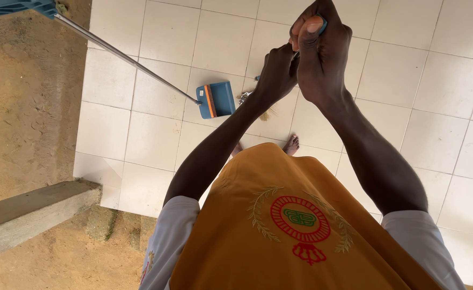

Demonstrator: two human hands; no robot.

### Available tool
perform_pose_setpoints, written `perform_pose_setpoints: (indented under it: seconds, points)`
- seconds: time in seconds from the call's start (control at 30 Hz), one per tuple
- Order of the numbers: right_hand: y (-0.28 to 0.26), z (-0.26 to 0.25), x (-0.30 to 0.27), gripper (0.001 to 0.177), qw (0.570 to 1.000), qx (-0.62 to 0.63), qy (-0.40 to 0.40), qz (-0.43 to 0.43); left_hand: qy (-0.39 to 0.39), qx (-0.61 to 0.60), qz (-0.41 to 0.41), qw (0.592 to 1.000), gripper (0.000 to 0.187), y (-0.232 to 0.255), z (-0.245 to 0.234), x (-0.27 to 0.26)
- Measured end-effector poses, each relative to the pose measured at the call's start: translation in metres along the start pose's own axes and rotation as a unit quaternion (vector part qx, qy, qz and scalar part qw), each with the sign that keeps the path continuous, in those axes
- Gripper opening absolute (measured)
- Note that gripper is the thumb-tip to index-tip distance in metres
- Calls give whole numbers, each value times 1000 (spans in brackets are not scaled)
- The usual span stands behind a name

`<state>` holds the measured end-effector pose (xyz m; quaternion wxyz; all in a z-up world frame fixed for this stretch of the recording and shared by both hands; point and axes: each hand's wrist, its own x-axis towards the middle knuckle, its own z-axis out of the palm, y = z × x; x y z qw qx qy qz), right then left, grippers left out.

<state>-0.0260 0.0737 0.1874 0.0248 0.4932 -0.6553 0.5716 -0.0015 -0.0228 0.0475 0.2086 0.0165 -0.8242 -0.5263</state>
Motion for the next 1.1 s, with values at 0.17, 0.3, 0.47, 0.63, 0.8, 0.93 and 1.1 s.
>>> perform_pose_setpoints:
  seconds: [0.17, 0.3, 0.47, 0.63, 0.8, 0.93, 1.1]
  points:
    - [13, 4, -10, 55, 999, -23, 19, 21, -26, -20, -31, 999, 18, -21, 15, 11]
    - [33, 14, -23, 55, 997, -50, 48, 37, -75, -29, -49, 996, 23, -49, 28, 15]
    - [41, 21, -30, 55, 994, -34, 81, 70, -110, 7, -43, 993, 15, -59, 26, 10]
    - [35, 28, -35, 55, 993, -4, 94, 77, -121, 24, -44, 991, 11, -63, 21, -2]
    - [32, 33, -38, 55, 990, 6, 118, 74, -121, 31, -45, 991, 11, -43, 6, -9]
    - [26, 33, -36, 54, 988, 28, 130, 80, -152, 10, -94, 984, 14, -36, 0, -11]
    - [15, 30, -35, 53, 985, 35, 144, 90, -111, 19, 17, 994, 18, -26, -5, -15]
